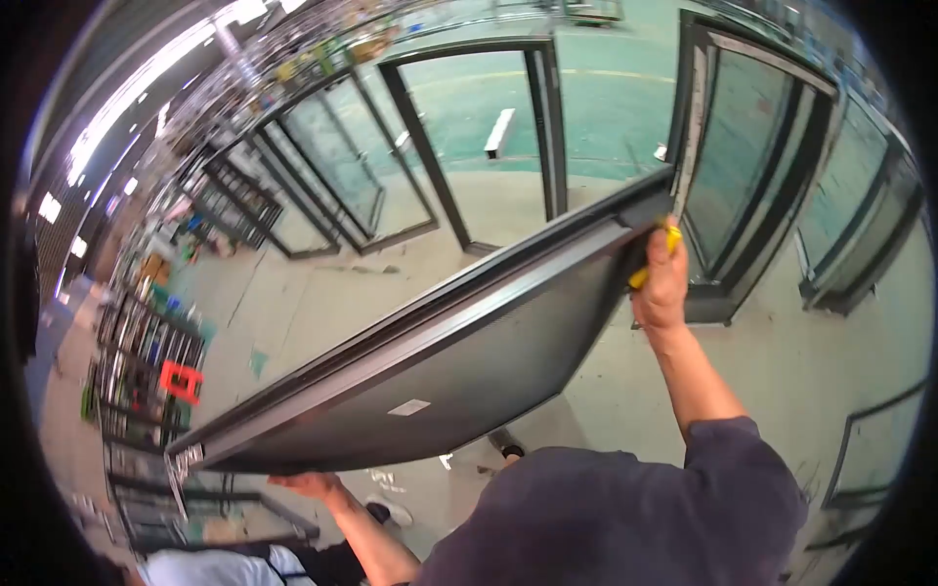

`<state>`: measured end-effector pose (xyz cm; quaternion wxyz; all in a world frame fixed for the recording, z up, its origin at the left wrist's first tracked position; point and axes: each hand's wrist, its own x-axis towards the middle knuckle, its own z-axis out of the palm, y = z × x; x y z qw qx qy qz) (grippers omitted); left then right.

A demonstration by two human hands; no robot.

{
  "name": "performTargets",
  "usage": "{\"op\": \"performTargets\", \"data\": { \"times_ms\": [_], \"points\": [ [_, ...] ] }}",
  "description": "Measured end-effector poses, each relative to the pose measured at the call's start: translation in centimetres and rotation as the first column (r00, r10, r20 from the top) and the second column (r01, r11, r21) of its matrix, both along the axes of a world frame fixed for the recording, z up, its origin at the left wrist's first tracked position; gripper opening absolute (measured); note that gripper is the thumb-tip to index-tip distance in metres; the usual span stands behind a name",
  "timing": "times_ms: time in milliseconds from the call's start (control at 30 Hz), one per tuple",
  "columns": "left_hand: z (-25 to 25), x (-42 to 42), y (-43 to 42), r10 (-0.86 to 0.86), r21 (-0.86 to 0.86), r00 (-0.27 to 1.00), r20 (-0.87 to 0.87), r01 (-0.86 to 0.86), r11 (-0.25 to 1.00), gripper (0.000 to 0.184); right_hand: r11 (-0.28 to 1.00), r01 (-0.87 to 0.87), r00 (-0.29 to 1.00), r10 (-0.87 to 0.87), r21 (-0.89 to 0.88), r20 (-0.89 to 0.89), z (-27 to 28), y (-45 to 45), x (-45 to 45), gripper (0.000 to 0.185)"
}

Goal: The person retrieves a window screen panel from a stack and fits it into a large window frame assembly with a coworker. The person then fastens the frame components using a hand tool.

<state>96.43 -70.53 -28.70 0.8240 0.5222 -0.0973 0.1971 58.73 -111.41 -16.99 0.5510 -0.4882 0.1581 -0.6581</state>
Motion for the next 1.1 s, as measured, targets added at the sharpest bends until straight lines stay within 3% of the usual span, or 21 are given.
{"op": "performTargets", "data": {
  "times_ms": [33, 67, 100, 167, 233, 333, 367, 400, 433, 500, 567, 600, 633, 667, 700, 833, 933, 1100],
  "points": [
    [0.1, 2.3, -2.1, -0.010, -0.020, 1.000, -0.016, 0.010, 1.000, 0.079, 0.991, 0.122, 0.992, -0.121, 0.052, -0.028, -1.5, -1.2, 1.4, 0.040],
    [0.5, 4.0, -3.9, -0.051, -0.083, 0.997, -0.057, 0.046, 0.995, 0.080, 0.977, 0.214, 0.962, -0.213, -0.013, -0.174, -2.3, -2.0, 2.3, 0.042],
    [0.2, 6.1, -4.9, -0.127, -0.145, 0.987, -0.095, 0.113, 0.983, 0.083, 0.986, 0.159, 0.987, -0.158, 0.043, -0.029, -2.3, -2.9, 4.3, 0.043],
    [2.2, 8.3, -8.8, -0.321, -0.140, 0.946, 0.033, 0.323, 0.936, 0.087, 0.996, 0.082, 0.996, -0.081, -0.019, 0.025, -0.7, -3.6, 6.8, 0.045],
    [1.9, 12.2, -11.7, -0.261, -0.183, 0.962, -0.086, 0.242, 0.953, 0.093, 0.988, 0.152, 0.988, -0.152, -0.004, -0.003, -0.8, -4.9, 8.3, 0.040],
    [1.6, 17.7, -15.6, -0.660, -0.393, 0.730, 0.176, 0.667, 0.633, 0.092, 0.969, 0.240, 0.971, -0.240, 0.053, 0.001, 0.1, -7.4, 10.3, 0.037],
    [1.3, 18.6, -17.9, -0.384, -0.098, 0.922, -0.046, 0.379, 0.920, 0.092, 0.965, 0.260, 0.966, -0.260, 0.042, -0.016, 0.5, -8.4, 10.8, 0.037],
    [3.8, 18.0, -21.2, -0.318, -0.139, 0.943, -0.094, 0.304, 0.943, 0.089, 0.971, 0.239, 0.971, -0.239, 0.020, -0.019, 1.0, -9.2, 11.4, 0.036],
    [2.9, 20.6, -22.8, -0.661, -0.390, 0.732, 0.167, 0.664, 0.637, 0.087, 0.958, 0.286, 0.958, -0.286, 0.030, -0.025, -0.1, -10.9, 11.3, 0.035],
    [2.8, 22.3, -27.1, -0.406, -0.068, 0.913, -0.048, 0.402, 0.913, 0.082, 0.935, 0.354, 0.935, -0.354, 0.033, 0.003, -1.7, -13.9, 11.7, 0.034],
    [2.9, 23.9, -32.2, -0.390, -0.007, 0.921, -0.020, 0.389, 0.921, 0.081, 0.928, 0.373, 0.928, -0.373, 0.027, -0.012, -1.9, -17.3, 12.8, 0.035],
    [0.0, 27.5, -33.1, -0.681, -0.424, 0.654, 0.330, 0.747, 0.512, 0.081, 0.953, 0.303, 0.952, -0.304, 0.011, 0.035, -0.8, -18.1, 14.1, 0.036],
    [-2.7, 31.0, -34.2, -0.725, -0.559, 0.277, 0.630, 0.811, -0.176, 0.081, 0.952, 0.306, 0.951, -0.306, 0.012, 0.046, -1.3, -19.8, 14.4, 0.033],
    [-0.1, 29.1, -37.8, -0.700, -0.389, 0.627, 0.343, 0.772, 0.502, 0.082, 0.934, 0.357, 0.932, -0.358, 0.021, 0.055, -2.2, -22.0, 14.5, 0.035],
    [2.8, 27.1, -41.6, -0.434, 0.044, 0.901, 0.031, 0.432, 0.901, 0.082, 0.909, 0.416, 0.907, -0.418, 0.040, 0.060, -3.3, -23.7, 14.4, 0.037],
    [2.8, 30.7, -49.9, -0.534, -0.004, 0.846, -0.001, 0.534, 0.846, 0.085, 0.901, 0.428, 0.901, -0.432, 0.077, 0.049, -3.4, -28.0, 15.4, 0.037],
    [2.4, 33.1, -56.0, -0.575, 0.060, 0.818, -0.022, 0.575, 0.816, 0.086, 0.854, 0.513, 0.856, -0.517, 0.088, 0.024, -2.8, -29.8, 16.7, 0.034],
    [1.3, 36.5, -66.6, -0.664, 0.113, 0.747, -0.032, 0.663, 0.740, 0.086, 0.766, 0.627, 0.770, -0.637, 0.141, 0.038, -5.6, -33.3, 17.3, 0.045]
  ]
}}
